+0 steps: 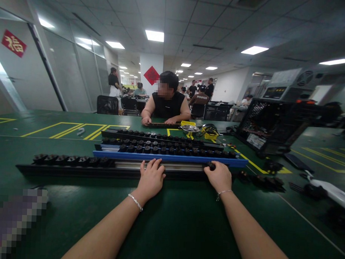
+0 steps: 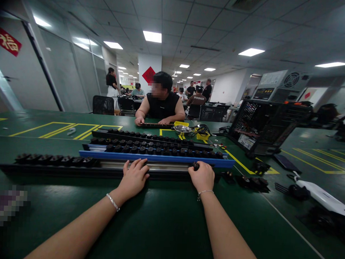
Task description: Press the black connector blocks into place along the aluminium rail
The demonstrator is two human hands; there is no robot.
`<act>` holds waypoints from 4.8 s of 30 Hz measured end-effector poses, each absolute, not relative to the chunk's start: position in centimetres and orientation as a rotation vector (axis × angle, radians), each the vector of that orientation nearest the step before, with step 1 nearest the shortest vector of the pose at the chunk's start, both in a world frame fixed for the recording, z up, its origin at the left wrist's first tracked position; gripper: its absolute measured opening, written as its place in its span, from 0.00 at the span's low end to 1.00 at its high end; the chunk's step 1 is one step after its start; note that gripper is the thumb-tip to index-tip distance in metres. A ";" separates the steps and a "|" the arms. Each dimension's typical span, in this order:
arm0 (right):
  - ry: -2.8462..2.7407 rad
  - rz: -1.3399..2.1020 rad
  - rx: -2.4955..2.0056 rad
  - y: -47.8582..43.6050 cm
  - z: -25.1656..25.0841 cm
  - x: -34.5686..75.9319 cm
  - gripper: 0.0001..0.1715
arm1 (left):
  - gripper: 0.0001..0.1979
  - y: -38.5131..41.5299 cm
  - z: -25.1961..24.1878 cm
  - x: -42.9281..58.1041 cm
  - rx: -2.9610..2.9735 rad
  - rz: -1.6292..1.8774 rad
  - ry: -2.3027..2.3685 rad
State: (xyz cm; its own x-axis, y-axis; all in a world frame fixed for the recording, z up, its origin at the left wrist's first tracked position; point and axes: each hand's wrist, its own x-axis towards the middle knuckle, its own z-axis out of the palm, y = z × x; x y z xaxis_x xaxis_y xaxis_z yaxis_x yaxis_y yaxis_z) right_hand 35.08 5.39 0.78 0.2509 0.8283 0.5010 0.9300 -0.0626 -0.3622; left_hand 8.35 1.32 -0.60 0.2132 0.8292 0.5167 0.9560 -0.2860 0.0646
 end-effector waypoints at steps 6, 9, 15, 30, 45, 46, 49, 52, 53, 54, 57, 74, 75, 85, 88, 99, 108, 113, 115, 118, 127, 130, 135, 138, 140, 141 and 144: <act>-1.573 -0.226 -1.954 5.4 0.8 36.0 0.20 | 0.09 1.3 -0.6 8.4 -2.218 -0.688 -1.683; -1.566 -0.227 -1.968 5.5 0.8 36.4 0.21 | 0.09 1.3 -0.7 8.4 -2.219 -0.685 -1.674; -1.535 -0.248 -1.977 5.7 0.6 37.2 0.21 | 0.09 1.3 -0.7 8.3 -2.217 -0.686 -1.662; -1.492 -0.287 -2.005 5.5 0.7 37.7 0.21 | 0.10 1.2 -0.6 8.3 -2.228 -0.693 -1.668; -1.356 -0.170 -1.997 6.0 -0.2 39.4 0.24 | 0.10 1.1 -0.5 8.4 -2.225 -0.701 -1.680; -1.351 -0.165 -1.992 6.0 -0.2 39.5 0.24 | 0.10 1.1 -0.5 8.4 -2.224 -0.700 -1.676; -1.328 -0.160 -1.977 6.0 -0.2 39.7 0.24 | 0.09 1.1 -0.5 8.3 -2.221 -0.694 -1.668; -1.312 -0.126 -1.985 6.1 -0.2 39.8 0.23 | 0.09 1.1 -0.5 8.3 -2.221 -0.688 -1.670; -1.307 -0.109 -1.994 6.1 -0.1 39.8 0.22 | 0.10 1.1 -0.5 8.3 -2.222 -0.687 -1.672; -1.300 -0.091 -2.004 6.1 -0.1 39.9 0.22 | 0.10 1.1 -0.4 8.3 -2.225 -0.685 -1.673; -1.261 -0.043 -2.034 6.1 -0.1 40.0 0.24 | 0.10 1.1 -0.4 8.3 -2.233 -0.682 -1.680; -1.068 0.046 -2.058 6.6 -0.6 42.1 0.28 | 0.10 1.1 -0.4 8.4 -2.218 -0.710 -1.686; -1.067 0.047 -2.053 6.7 -0.7 42.5 0.27 | 0.10 1.1 -0.5 8.4 -2.217 -0.710 -1.688; -1.090 0.085 -2.091 6.8 -0.5 43.7 0.29 | 0.10 1.1 -0.6 8.3 -2.217 -0.693 -1.672; -1.090 0.075 -2.080 6.8 -0.5 44.0 0.29 | 0.09 1.1 -0.6 8.3 -2.219 -0.684 -1.666; -1.145 0.037 -2.057 7.4 -0.9 44.7 0.28 | 0.09 1.2 -0.6 8.2 -2.217 -0.685 -1.668; -1.016 0.070 -2.143 7.8 -2.0 47.4 0.26 | 0.09 1.1 -0.7 8.1 -2.214 -0.696 -1.656; -1.016 0.036 -2.116 7.9 -2.7 47.8 0.26 | 0.11 1.0 -0.7 7.9 -2.230 -0.718 -1.622; -1.014 0.037 -2.129 7.8 -2.8 47.8 0.28 | 0.12 1.0 -0.7 7.8 -2.242 -0.736 -1.606; -1.038 0.040 -2.167 7.7 -2.9 48.1 0.29 | 0.13 0.9 -0.6 7.3 -2.245 -0.774 -1.613; -0.967 -0.140 -2.180 6.8 -2.9 47.9 0.28 | 0.13 2.0 0.9 4.2 -1.811 -1.007 -1.810; -0.908 -0.227 -2.144 6.4 -2.1 46.9 0.27 | 0.15 2.3 1.4 2.2 -1.525 -1.057 -1.949; -1.075 -0.314 -1.957 6.1 -0.6 44.3 0.19 | 0.19 2.5 1.5 -2.3 -1.061 -1.044 -2.235; -1.265 -0.201 -1.902 6.3 -0.3 42.6 0.16 | 0.20 2.4 1.4 -3.9 -0.966 -0.968 -2.366; -1.356 -0.098 -1.884 6.4 -0.3 41.9 0.15 | 0.21 2.5 1.4 -4.0 -0.980 -0.924 -2.380; -1.380 -0.054 -1.882 6.4 -0.3 41.6 0.15 | 0.21 2.5 1.4 -4.0 -0.991 -0.905 -2.378; -1.385 0.019 -1.887 6.6 -0.5 41.6 0.15 | 0.21 2.5 1.5 -3.6 -1.008 -0.867 -2.377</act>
State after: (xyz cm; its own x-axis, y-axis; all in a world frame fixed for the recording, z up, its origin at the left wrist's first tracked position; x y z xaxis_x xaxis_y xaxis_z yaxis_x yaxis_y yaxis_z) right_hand 41.60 6.59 -0.46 0.4058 0.8150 0.4136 0.8033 -0.1022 -0.5868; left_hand -3.63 2.49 1.49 -0.6520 0.4889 0.5795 0.7472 0.5441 0.3816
